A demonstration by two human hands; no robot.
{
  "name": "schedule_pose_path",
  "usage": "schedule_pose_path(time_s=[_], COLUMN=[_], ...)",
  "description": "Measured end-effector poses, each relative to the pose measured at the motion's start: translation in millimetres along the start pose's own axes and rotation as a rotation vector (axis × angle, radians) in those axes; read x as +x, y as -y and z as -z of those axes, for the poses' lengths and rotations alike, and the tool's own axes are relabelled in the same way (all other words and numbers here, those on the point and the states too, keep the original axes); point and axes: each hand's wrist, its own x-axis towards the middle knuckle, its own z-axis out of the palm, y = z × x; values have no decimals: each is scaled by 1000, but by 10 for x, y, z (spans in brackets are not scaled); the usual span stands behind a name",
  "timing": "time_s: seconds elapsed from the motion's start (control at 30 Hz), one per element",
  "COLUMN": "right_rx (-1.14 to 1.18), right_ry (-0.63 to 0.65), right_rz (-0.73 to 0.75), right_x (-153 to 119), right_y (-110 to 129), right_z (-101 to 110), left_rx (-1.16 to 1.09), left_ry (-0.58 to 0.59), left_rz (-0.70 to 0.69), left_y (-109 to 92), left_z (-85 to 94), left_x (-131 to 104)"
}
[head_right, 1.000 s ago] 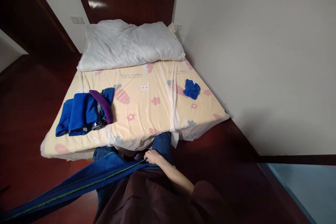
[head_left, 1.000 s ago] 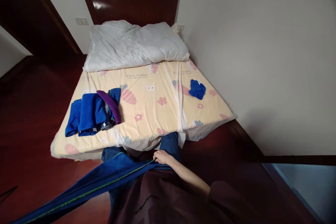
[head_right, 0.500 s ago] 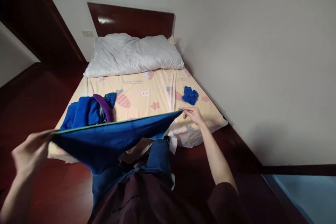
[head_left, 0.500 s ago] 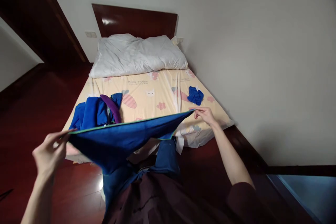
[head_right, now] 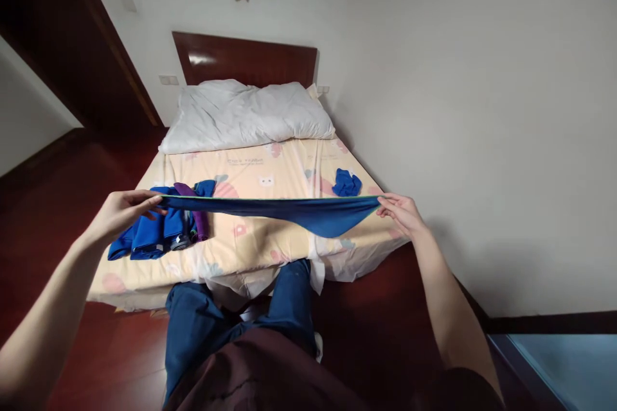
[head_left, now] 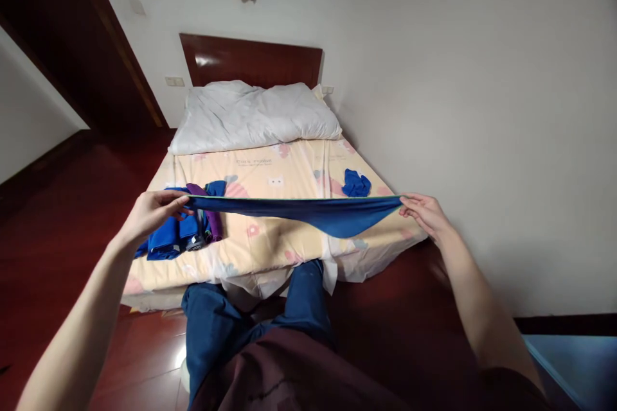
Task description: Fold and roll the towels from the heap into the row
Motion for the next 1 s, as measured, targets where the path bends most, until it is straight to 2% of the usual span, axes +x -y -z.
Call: schedule_pose_path(time_s=[0.1,0.2,0.3,0.37,0.47,0.57,0.63,0.7,0.8,0.87,0.93,1.0], right_rx=[-54,-59,-40,-24,3,13,19,19,12,33,70,96], right_ry=[27,31,3,-45,-150,-319,-444,-523,-533,-505,-475,-470], right_rz=[-52,-64,-94,-127,-136,-59,18,109,297,409,471,473], right_x=[-65,35,279,504,897,1298,1537,1739,1953,2025,2028,1951], right_y=[79,156,180,154,69,-4,-6,35,114,119,51,-100], right_z=[124,144,45,-100,-423,-782,-965,-1061,-1028,-923,-795,-684], left_rx=[-124,-160,-223,-281,-335,-288,-196,-104,25,87,89,77], left_ry=[138,202,243,229,151,29,-76,-178,-341,-436,-467,-468], left_rz=[98,129,157,186,234,185,86,-1,-127,-258,-383,-470], left_y=[22,46,116,170,197,116,16,-91,-205,-231,-215,-149], left_z=[118,186,111,-46,-402,-742,-868,-891,-805,-740,-713,-738], left_x=[56,238,534,766,1130,1489,1710,1898,2065,2067,1960,1744])
